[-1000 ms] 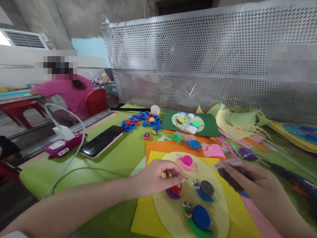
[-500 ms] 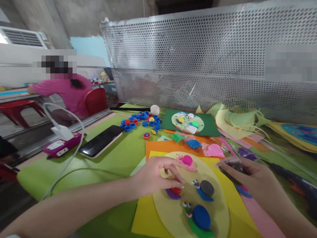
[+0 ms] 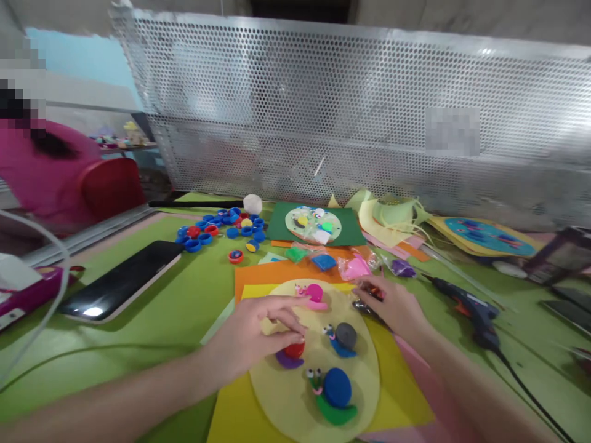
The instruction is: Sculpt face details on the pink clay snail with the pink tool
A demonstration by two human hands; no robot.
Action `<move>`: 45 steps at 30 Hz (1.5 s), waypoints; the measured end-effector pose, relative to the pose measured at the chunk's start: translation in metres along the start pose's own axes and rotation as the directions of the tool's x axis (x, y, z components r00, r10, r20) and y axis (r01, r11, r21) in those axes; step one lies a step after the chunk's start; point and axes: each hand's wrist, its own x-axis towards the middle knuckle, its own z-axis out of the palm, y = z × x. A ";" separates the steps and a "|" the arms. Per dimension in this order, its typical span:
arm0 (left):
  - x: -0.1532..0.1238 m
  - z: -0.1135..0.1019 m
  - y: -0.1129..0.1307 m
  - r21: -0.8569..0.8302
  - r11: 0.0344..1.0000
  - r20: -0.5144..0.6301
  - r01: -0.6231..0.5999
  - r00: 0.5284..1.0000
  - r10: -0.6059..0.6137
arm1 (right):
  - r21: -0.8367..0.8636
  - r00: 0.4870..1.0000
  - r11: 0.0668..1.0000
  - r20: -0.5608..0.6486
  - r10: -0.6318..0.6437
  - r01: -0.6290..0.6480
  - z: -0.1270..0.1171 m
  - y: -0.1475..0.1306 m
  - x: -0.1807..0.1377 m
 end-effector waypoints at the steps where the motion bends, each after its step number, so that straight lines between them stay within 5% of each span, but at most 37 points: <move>1: 0.000 -0.001 0.001 0.015 1.000 -0.014 0.006 1.000 -0.006 | -0.010 1.000 1.000 -0.002 -0.005 0.005 0.000 0.001 0.000; 12: 0.001 -0.002 0.011 0.041 0.996 -0.065 0.077 0.995 -0.074 | -0.014 0.996 0.996 -0.018 -0.084 0.084 -0.004 0.003 0.003; 19: 0.002 -0.003 0.011 -0.013 0.995 -0.038 0.102 0.994 -0.102 | -0.065 0.967 0.995 -0.239 -0.087 0.074 -0.003 0.005 0.004; 24: 0.001 -0.004 0.007 -0.017 0.995 -0.050 0.094 0.994 -0.095 | -0.093 0.918 0.978 -0.340 -0.206 0.185 -0.006 -0.004 -0.002; 45: -0.004 -0.007 0.010 -0.082 0.996 -0.046 0.047 0.998 -0.051 | -0.098 0.926 0.969 -0.284 -0.247 0.229 -0.001 -0.008 -0.004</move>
